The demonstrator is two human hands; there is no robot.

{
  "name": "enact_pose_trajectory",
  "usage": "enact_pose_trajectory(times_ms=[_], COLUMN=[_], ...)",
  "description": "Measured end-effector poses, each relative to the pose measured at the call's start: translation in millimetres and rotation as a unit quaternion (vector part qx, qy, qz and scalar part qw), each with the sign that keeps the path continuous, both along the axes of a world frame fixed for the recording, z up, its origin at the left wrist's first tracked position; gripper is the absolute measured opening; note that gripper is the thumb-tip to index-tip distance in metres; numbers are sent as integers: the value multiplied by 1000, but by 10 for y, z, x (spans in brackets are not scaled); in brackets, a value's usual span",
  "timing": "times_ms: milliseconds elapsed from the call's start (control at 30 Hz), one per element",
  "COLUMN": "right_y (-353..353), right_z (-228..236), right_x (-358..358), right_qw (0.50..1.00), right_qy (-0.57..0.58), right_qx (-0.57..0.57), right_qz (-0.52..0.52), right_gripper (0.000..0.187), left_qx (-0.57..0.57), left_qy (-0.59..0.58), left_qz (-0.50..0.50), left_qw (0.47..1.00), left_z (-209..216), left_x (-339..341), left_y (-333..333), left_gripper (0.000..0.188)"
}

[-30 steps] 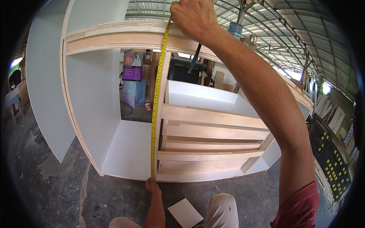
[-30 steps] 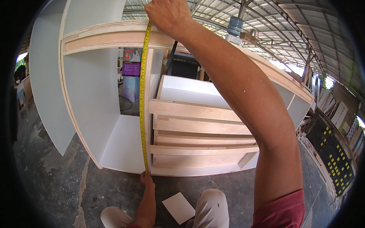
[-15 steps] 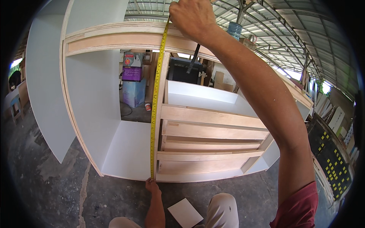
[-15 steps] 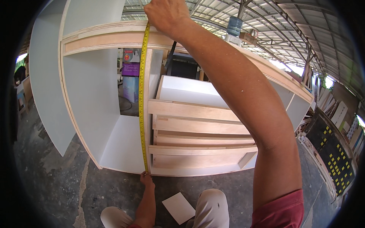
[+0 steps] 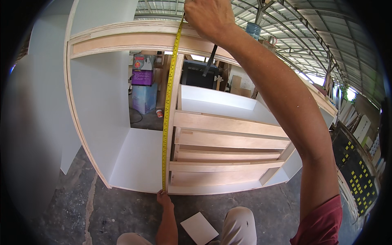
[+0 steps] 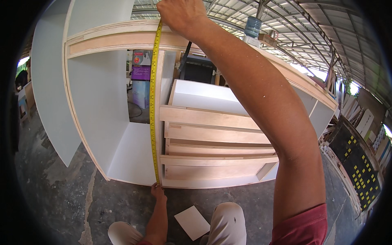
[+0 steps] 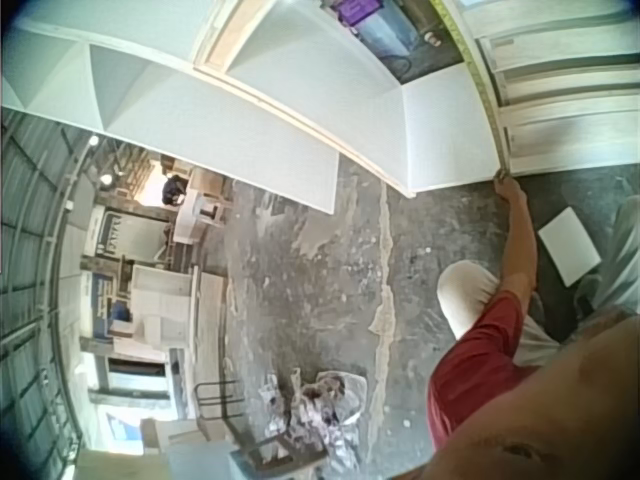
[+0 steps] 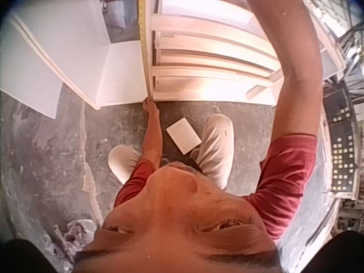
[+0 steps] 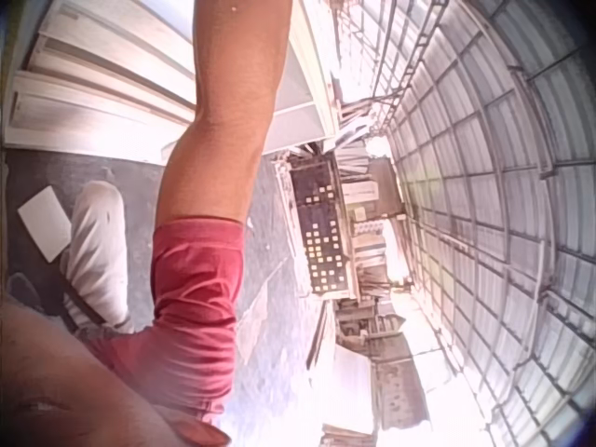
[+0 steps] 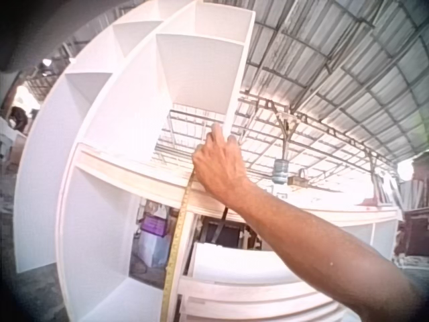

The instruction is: The person measures the width and height of various sections of a white cabinet using a tape measure and records the measurements on a small piece of paper with a pen.

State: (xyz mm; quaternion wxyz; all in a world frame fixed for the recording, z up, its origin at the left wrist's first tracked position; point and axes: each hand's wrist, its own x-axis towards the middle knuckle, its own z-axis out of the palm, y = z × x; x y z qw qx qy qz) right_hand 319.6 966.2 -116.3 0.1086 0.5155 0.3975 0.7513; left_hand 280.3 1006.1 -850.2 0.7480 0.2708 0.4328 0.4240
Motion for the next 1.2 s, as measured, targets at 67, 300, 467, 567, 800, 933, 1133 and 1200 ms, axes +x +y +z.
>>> enact_pose_trajectory(times_ms=[67,300,467,567,800,933,1133,1200], right_y=[-2,3,8,-21,-512,-944,-1858,-2098], right_z=[7,9,-2,-15,-353,-783,-2085,-2622], right_x=[-24,-50,-8,36,48,77,348,534], right_qw=[1000,1000,1000,999,983,949,885,852], right_qy=[1,-2,-13,-15,12,74,235,290], right_qx=[-5,-2,5,5,-181,-305,-401,-435], right_qz=[6,-4,19,29,39,36,16,-37], right_gripper=[20,23,20,19,21,37,19,27], left_qx=[2,9,6,4,28,96,289,425], left_qy=[5,15,7,13,-10,9,141,265], left_qz=[2,-4,-9,-16,-18,7,18,61], left_qw=[1000,1000,1000,1000,999,995,947,864], left_z=[-10,-41,-36,-14,-60,-244,-268,-401], left_x=[-7,-3,-7,2,-15,-111,-245,-368], left_y=[23,47,33,-7,-93,-1,-205,-242], left_gripper=[11,10,10,10,11,6,5,6])
